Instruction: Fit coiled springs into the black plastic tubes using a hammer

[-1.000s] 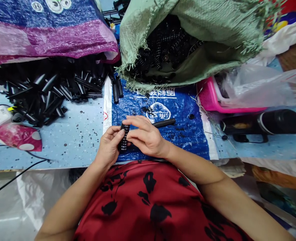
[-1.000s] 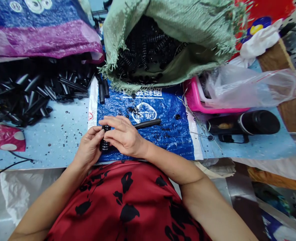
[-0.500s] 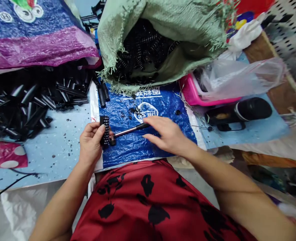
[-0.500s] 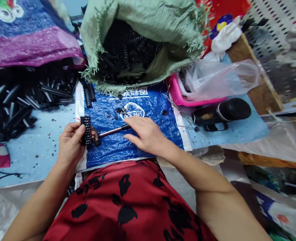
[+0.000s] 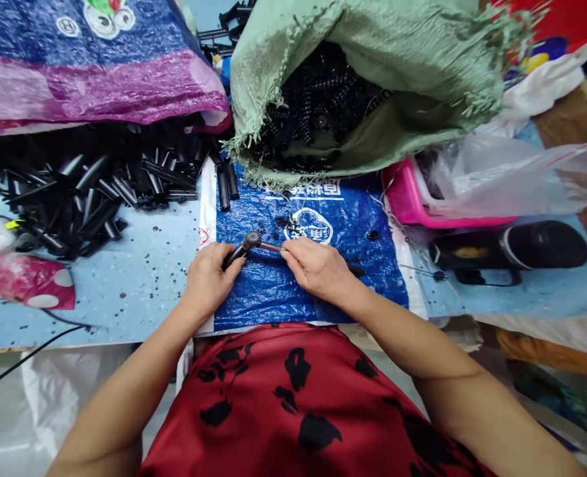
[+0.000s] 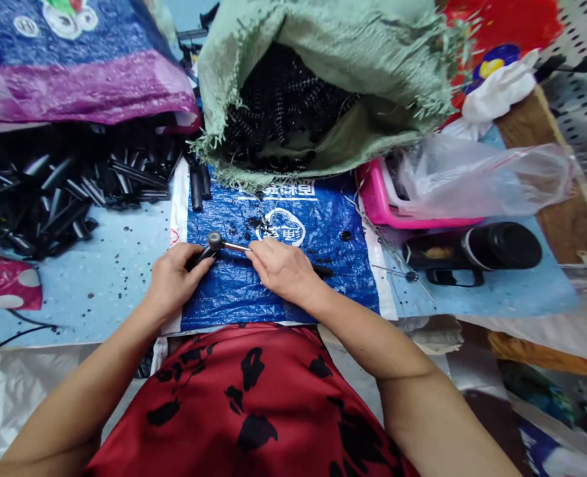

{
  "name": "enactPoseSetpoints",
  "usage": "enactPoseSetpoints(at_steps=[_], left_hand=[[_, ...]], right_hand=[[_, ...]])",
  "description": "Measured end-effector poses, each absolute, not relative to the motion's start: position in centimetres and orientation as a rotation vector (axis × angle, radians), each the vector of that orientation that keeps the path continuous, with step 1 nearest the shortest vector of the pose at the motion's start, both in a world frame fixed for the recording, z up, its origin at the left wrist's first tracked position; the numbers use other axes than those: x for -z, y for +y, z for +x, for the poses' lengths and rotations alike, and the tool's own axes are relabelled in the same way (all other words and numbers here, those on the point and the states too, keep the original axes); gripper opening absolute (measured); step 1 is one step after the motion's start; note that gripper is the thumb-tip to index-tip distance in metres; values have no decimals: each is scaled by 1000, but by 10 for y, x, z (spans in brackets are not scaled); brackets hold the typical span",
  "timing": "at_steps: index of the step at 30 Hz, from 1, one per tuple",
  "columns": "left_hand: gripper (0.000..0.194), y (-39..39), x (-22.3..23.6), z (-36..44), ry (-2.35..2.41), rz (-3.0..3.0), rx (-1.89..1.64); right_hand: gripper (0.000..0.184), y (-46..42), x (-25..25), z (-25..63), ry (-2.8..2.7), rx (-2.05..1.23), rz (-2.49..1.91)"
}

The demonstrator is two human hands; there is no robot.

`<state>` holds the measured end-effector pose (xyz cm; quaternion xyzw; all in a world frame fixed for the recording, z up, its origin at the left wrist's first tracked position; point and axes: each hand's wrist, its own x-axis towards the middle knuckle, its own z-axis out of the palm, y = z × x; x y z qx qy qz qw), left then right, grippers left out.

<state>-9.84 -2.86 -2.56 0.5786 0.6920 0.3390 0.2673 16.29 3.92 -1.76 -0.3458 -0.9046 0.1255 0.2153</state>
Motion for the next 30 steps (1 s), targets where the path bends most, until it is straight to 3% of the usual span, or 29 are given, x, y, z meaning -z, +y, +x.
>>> enactPoseSetpoints(at_steps=[4,10,18,22,27,30], left_hand=[[26,-11,23,-109,1743,1522,-696],[30,-4,28,-119,1669,1379,-709],[40,15,27,-112,1643,1423,-643],[33,-7,4,-137,1738,1586,-543],[27,-55,-35,-209,1456,1656,-91],[40,-36,-33,-196,1594,1866,-306]], right_hand=[[31,41,13,152,-2356,-323,-902],[35,40,8,147,-2563,-274,-870],[30,15,6,132,-2603,-242,-470],[29,22,11,144,-2557,-330,-524],[25,43,19,166,-2526,-281,-683],[29,52,25,157,-2619,-318,-690]])
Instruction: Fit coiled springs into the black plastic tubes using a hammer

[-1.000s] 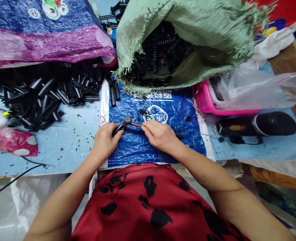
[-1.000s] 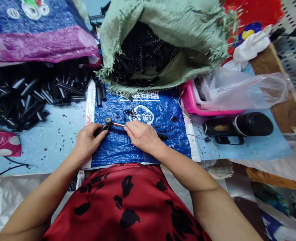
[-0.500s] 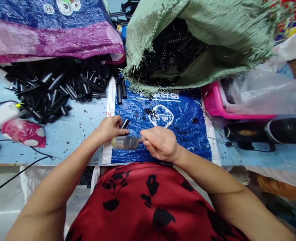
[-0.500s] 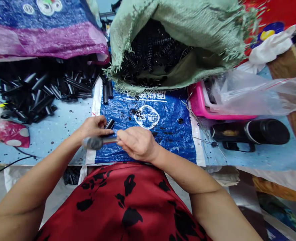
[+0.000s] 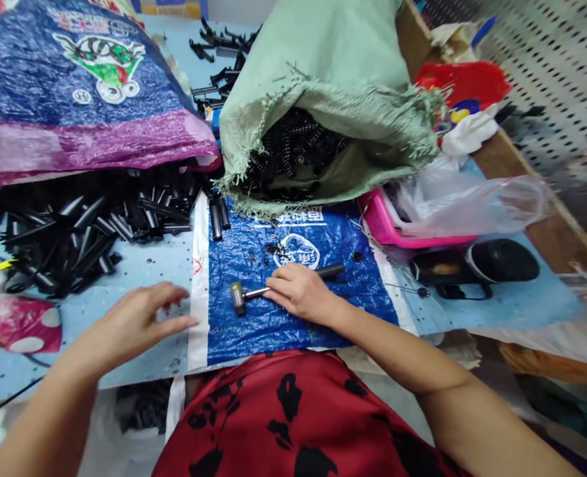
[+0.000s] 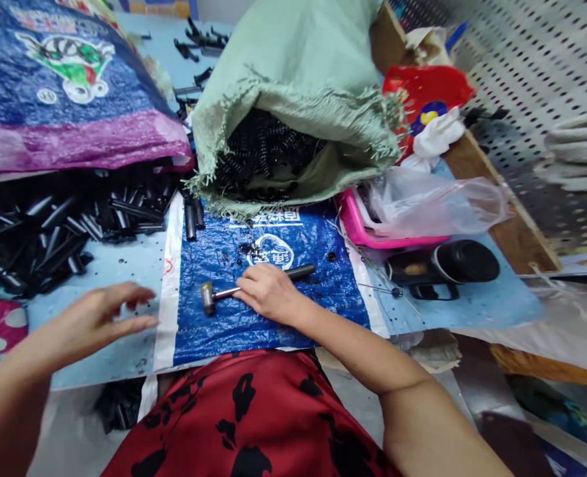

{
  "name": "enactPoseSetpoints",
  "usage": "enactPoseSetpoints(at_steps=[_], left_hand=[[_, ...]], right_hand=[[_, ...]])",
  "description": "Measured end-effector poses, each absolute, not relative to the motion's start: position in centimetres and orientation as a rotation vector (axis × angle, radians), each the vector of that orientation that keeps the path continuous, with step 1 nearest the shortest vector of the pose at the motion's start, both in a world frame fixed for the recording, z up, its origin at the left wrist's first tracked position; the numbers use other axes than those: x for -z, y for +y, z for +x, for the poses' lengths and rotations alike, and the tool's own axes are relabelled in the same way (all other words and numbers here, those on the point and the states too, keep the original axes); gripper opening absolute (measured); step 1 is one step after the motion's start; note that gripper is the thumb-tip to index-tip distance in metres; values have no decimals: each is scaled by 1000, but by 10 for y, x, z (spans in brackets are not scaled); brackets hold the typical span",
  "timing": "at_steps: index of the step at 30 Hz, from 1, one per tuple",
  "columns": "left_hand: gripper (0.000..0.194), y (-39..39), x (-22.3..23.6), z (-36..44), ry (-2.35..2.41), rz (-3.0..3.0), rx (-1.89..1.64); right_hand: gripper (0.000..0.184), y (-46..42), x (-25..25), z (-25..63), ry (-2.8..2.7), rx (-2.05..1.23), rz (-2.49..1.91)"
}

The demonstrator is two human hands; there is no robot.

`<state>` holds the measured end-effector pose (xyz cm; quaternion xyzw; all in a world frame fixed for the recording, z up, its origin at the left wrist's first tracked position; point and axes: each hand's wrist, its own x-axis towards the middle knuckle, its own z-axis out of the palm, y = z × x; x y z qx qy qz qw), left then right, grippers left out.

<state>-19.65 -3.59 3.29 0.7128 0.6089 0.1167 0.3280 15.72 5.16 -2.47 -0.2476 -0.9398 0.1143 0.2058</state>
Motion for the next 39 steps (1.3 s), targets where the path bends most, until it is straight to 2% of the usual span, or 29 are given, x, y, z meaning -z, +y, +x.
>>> enactPoseSetpoints(at_steps=[4,8,12,16,19,24,27,29,31,34,37,39], left_hand=[[45,43,-7,-132,1837,2242,-598],[40,94,17,-112,1891,2424,-336],[40,76,29,-130,1901,2566,-265],[46,46,24,-135,1943,2564,-326],[49,47,15,-128,2105,2385,-154],[41,81,-3,-117,2285,1921,216],[36,91,-10,-115,2265,1782,263],[29,88,-11,-118,2277,1783,132],[21,79,-11,-125,2326,1775,-146],[13,62,-9,-130,2351,1567,-682],[28,46,-7,-116,1988,1145,-1109],[37,36,-8,-97,1621,853,-1196]], right_hand=[[33,81,22,140,-2505,-462,-671],[30,151,14,147,-2164,-480,-1090],[30,233,10,153,-2032,-289,-1617],[40,283,18,132,-2091,-371,-1902],[37,293,28,120,-2132,-378,-1919],[36,285,33,135,-2033,-361,-1823],[31,273,29,154,-1931,-362,-1676],[27,264,27,167,-1823,-391,-1558],[27,252,24,177,-1681,-481,-1424],[42,226,19,180,-1381,-714,-1244],[52,189,11,165,-1029,-1121,-1151],[57,158,6,147,-812,-1539,-1114]])
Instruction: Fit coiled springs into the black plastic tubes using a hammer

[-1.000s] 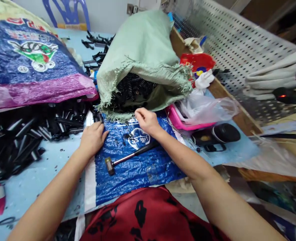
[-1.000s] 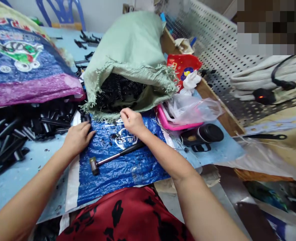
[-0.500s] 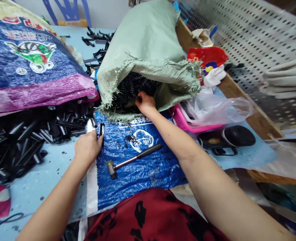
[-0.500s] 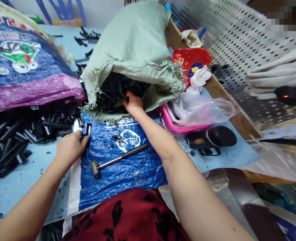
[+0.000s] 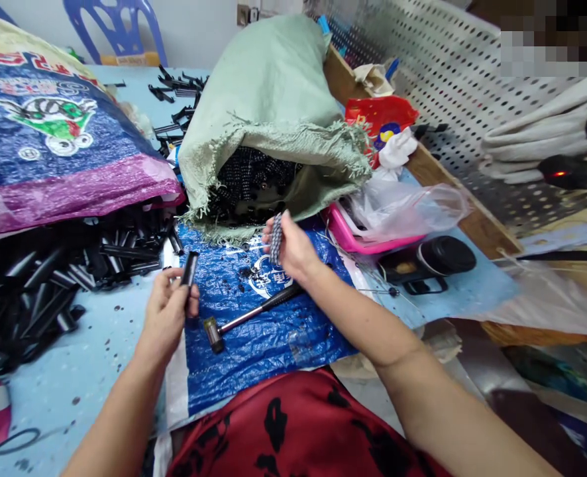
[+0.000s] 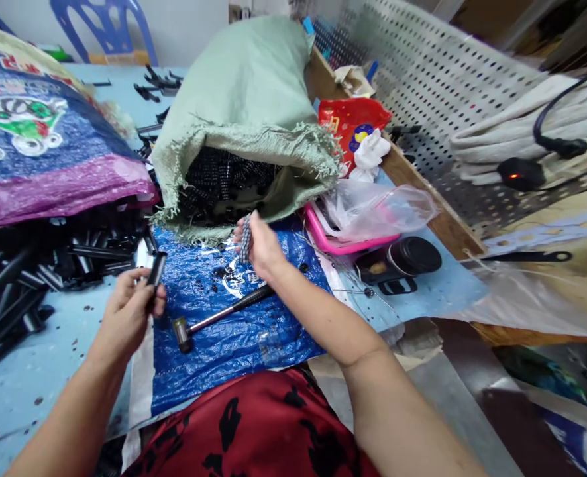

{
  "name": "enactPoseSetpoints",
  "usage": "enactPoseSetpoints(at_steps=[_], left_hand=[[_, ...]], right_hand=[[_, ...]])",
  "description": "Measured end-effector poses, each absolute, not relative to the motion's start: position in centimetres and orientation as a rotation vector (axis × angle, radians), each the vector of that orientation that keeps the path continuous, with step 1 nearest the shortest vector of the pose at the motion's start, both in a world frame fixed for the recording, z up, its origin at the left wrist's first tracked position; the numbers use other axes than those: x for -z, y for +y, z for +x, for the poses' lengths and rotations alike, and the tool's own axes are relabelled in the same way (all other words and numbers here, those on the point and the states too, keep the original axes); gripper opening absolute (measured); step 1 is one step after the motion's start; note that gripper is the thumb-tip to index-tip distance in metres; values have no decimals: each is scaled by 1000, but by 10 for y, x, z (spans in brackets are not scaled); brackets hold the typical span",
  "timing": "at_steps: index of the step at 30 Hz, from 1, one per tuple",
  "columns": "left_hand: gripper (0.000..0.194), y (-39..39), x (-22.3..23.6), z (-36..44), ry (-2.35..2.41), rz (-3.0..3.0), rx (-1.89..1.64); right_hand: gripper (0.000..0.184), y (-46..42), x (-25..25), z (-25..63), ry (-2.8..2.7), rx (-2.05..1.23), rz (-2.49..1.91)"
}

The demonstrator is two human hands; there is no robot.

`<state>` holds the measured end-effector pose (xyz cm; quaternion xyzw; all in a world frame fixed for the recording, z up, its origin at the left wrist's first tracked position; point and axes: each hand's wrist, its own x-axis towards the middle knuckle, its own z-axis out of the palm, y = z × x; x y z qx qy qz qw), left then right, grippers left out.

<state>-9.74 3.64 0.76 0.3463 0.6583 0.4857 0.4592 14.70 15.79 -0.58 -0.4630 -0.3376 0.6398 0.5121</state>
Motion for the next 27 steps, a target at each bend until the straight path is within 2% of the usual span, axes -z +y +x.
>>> enactPoseSetpoints(at_steps=[2,5,11,15,18,20,24,25,27], left_hand=[[41,26,-9,-79,1367,637,-1180],[36,12,-10,-62,1203,543,-1165],[39,-3,-10,-59,1257,768,-1107],[32,-6,-7,-47,1385,908,-1262],[32,-6,-4,-38,1481,977,-1355],[29,-9,-4,-39,1499,943,-1360],[33,-18,-10,-52,1477,837,-1299],[36,-20,-10,-55,1464,827,-1284],[39,-24,-11,-57,1443,811,-1273]], right_hand=[[58,127,4,130,-694,-1897,-1087],[58,90,5,114,-721,-2092,-1052],[58,64,2,109,-906,-1989,-958],[54,54,1,93,-815,-1860,-948],[59,45,3,84,-982,-1852,-914],[69,44,6,89,-1270,-1751,-873],[119,52,12,114,-2001,-1162,-595],[121,54,12,119,-2118,-1021,-492],[111,56,12,126,-2220,-832,-348]])
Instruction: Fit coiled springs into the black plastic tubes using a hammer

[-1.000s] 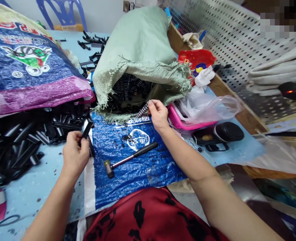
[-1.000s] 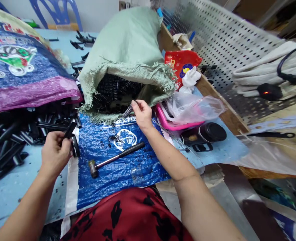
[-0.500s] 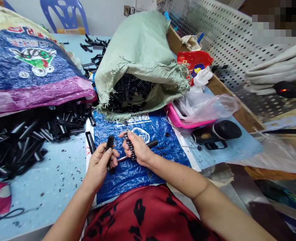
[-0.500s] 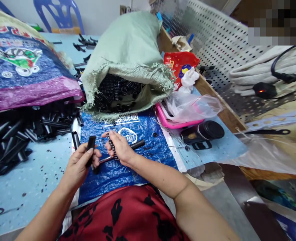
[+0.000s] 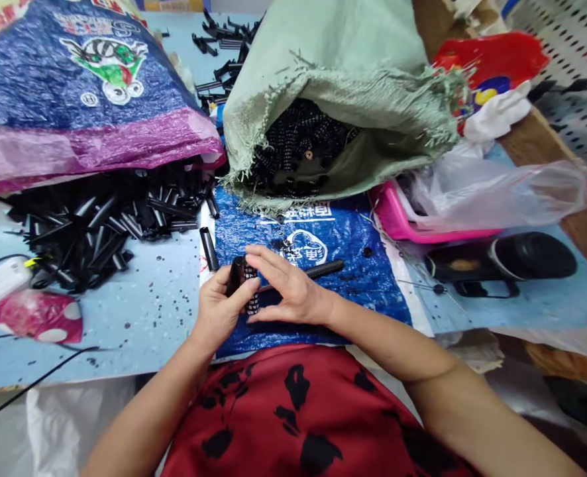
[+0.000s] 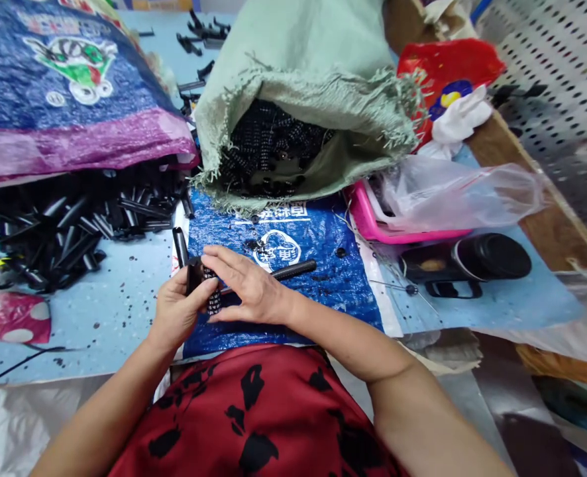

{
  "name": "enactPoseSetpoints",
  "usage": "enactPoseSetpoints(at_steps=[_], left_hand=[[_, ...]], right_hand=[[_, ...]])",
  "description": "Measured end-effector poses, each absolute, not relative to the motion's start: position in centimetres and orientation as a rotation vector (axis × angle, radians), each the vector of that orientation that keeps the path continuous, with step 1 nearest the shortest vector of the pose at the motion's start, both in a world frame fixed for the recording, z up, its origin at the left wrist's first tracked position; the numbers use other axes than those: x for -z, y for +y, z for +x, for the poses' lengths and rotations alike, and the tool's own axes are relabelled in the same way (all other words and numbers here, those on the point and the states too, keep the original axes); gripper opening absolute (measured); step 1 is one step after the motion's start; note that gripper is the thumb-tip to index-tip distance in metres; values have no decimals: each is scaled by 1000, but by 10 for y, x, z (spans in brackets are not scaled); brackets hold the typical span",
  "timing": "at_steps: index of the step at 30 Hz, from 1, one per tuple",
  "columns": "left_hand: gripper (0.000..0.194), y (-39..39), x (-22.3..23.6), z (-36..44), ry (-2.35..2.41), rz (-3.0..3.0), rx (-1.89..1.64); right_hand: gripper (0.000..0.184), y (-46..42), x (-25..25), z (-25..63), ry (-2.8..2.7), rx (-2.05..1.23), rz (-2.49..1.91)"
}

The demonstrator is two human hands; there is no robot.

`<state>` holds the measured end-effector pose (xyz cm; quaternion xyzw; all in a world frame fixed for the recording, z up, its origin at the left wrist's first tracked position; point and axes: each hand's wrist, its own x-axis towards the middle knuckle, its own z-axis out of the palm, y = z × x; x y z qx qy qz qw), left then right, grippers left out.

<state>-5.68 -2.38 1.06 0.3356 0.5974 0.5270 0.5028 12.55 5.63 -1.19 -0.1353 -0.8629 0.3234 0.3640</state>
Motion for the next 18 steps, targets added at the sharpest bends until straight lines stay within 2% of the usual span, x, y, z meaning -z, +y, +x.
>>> enactPoseSetpoints(at_steps=[2,5,10,13,18], left_hand=[[42,-26,-9,-55,1434,790,-1308],[46,-27,-8,-47,1455,782,-1378],[35,-28,-11,-40,1326,621,-1444],[41,-29,-15,-46,1201,494,-1334],[44,-31,-16,-57,1134,392,-1120]], right_hand=[[106,54,10,126,-2211,-744,-342],[109,46,7,124,-2175,-700,-402],[106,37,11,122,-2201,-618,-375],[108,38,15,125,-2226,-604,-370],[113,37,17,125,-2257,-756,-385]])
